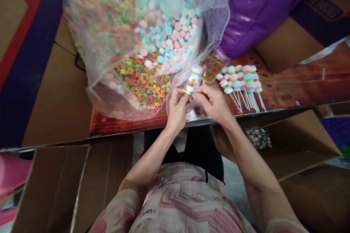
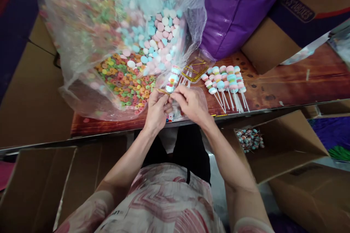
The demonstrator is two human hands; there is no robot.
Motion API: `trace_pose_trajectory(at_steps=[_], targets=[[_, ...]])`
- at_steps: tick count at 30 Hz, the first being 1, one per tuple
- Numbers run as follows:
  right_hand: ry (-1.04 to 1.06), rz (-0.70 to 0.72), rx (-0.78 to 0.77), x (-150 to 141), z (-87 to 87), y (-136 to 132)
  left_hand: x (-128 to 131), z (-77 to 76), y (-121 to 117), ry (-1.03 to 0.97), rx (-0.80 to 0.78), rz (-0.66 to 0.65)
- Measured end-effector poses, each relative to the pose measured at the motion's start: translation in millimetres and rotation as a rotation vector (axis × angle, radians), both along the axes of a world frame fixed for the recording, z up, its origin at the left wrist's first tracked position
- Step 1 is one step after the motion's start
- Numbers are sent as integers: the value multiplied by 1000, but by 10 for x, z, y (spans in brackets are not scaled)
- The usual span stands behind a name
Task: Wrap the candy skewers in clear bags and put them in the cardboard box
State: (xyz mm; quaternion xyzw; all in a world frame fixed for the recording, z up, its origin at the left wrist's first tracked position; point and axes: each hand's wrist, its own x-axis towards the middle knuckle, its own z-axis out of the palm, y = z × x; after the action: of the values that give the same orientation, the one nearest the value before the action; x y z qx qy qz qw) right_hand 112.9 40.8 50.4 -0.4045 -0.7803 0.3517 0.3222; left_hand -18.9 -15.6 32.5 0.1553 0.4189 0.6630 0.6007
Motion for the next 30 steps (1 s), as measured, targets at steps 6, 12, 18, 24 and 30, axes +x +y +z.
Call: trace_pose_trajectory(at_steps=[6,12,18,24,30], targets=[[78,-132,-101,-25,-156,-268,31,-14,-114,12,78,-100],[110,-109,-117,20,-75,-370,40,12,-123,20,66,-70],[321,-167,-277,64,-152,-433,10,71,-155,-127,-1,-216],[411,-120,-191,157,-179,-401,-37,206,-199,-416,-195,-499],[275,-146,-188,166,-204,-458,78,91,-247,-148,-55,-413]])
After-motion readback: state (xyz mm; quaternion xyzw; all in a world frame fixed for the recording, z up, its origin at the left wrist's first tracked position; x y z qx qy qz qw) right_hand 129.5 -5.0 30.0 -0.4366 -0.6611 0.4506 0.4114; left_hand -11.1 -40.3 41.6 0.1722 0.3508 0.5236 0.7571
